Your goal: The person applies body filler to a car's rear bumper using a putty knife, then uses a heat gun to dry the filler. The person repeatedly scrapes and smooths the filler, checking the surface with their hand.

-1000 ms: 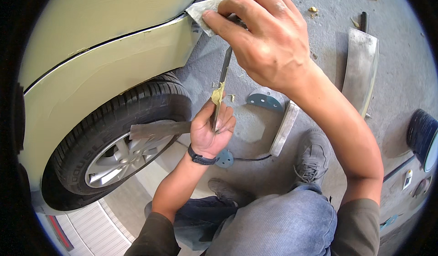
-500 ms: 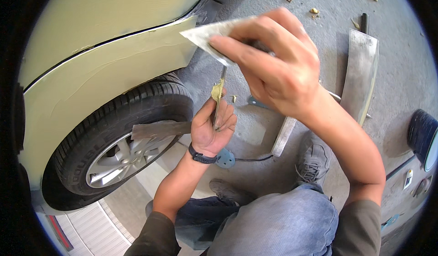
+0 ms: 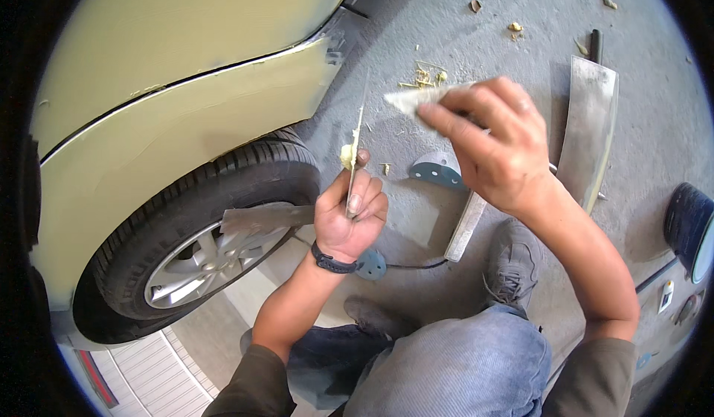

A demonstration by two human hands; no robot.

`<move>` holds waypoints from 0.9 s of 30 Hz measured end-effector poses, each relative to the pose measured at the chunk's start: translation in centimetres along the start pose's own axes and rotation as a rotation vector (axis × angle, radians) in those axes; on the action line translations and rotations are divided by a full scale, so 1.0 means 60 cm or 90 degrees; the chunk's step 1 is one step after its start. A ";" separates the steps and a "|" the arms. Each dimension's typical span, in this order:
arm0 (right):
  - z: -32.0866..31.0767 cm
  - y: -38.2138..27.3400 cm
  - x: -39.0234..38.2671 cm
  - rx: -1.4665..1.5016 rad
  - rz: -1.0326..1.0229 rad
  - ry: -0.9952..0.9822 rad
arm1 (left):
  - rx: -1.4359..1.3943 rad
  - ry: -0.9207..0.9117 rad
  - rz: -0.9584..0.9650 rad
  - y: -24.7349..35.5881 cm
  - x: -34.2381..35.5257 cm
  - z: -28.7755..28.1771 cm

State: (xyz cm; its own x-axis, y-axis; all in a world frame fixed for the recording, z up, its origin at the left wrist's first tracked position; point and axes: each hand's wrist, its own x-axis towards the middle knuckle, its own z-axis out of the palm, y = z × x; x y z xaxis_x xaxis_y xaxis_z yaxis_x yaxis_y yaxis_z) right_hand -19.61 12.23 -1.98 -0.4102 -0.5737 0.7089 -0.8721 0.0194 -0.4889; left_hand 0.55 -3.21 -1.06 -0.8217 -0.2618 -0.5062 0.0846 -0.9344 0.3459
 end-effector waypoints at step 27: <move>0.039 -0.038 0.129 0.071 0.038 0.112 | 0.015 -0.017 -0.048 -0.028 0.000 -0.056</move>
State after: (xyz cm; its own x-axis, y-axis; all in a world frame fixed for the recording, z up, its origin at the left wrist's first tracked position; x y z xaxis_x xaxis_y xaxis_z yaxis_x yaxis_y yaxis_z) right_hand -20.14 5.84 3.43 -0.5091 -0.4221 0.7501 -0.8138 -0.0478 -0.5792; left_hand 2.29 -2.44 -4.31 -0.8403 -0.1833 -0.5102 0.0080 -0.9452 0.3265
